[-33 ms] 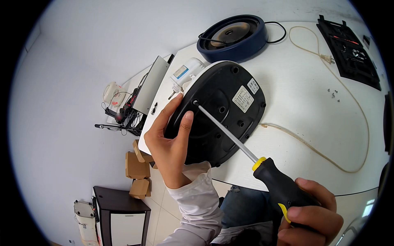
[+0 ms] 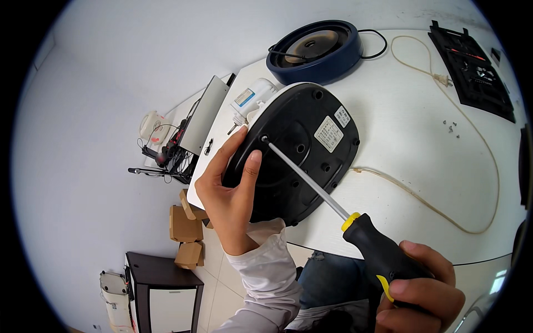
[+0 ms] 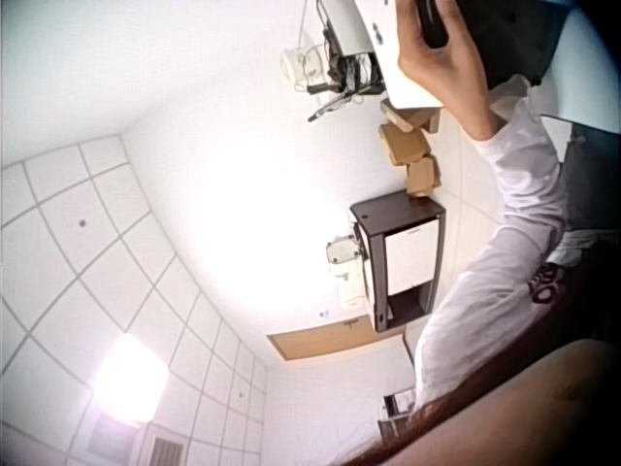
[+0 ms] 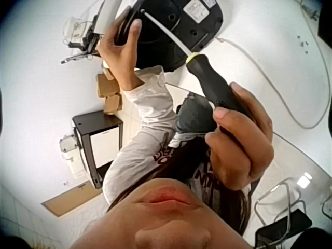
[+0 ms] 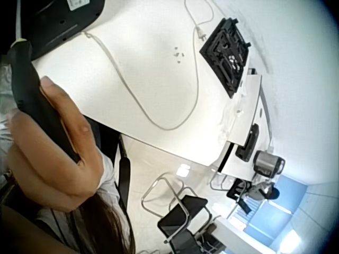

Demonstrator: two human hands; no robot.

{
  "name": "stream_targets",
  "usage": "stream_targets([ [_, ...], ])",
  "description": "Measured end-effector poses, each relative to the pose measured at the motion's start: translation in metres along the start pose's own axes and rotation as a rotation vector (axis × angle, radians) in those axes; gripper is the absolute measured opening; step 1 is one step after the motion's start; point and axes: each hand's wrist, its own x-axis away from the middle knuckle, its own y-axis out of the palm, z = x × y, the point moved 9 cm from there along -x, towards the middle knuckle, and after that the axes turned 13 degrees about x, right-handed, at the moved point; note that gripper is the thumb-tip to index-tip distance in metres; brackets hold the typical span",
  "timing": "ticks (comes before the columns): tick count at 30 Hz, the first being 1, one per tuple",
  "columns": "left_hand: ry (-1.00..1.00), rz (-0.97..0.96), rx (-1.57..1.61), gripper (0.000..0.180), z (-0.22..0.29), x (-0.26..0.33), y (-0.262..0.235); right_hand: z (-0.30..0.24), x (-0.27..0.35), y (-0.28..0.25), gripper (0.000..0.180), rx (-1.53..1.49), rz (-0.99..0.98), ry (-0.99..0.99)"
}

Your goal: The person assembles a white pedestal fan on a white table. They attach the fan head to the stand and then secure the base using a screwdriver to tighten multiple screws on the underside.

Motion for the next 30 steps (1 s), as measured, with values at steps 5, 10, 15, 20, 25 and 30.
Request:
stream_targets([
  [5,-0.006,0.003,0.004,0.033,0.0,0.0,0.0,-0.001,0.0,-0.002,0.01,-0.002,-0.012,-0.008],
  [10,0.007,-0.001,0.006,0.033,0.0,0.0,-0.002,-0.004,-0.001,-0.004,0.012,0.032,-0.055,0.047],
  [15,0.025,-0.011,-0.027,0.033,0.002,-0.002,-0.002,-0.002,-0.007,-0.013,0.015,0.038,-0.185,0.228],
  [20,0.097,-0.039,-0.028,0.032,0.0,-0.001,0.002,0.011,0.012,-0.046,0.019,0.082,-0.17,0.315],
  [25,0.253,-0.094,-0.35,0.033,0.021,0.014,0.012,0.067,0.065,-0.109,0.033,0.279,0.117,0.685],
  [30,0.353,-0.067,-0.367,0.04,0.074,0.056,0.032,0.118,0.107,-0.152,0.033,0.241,0.192,0.799],
])
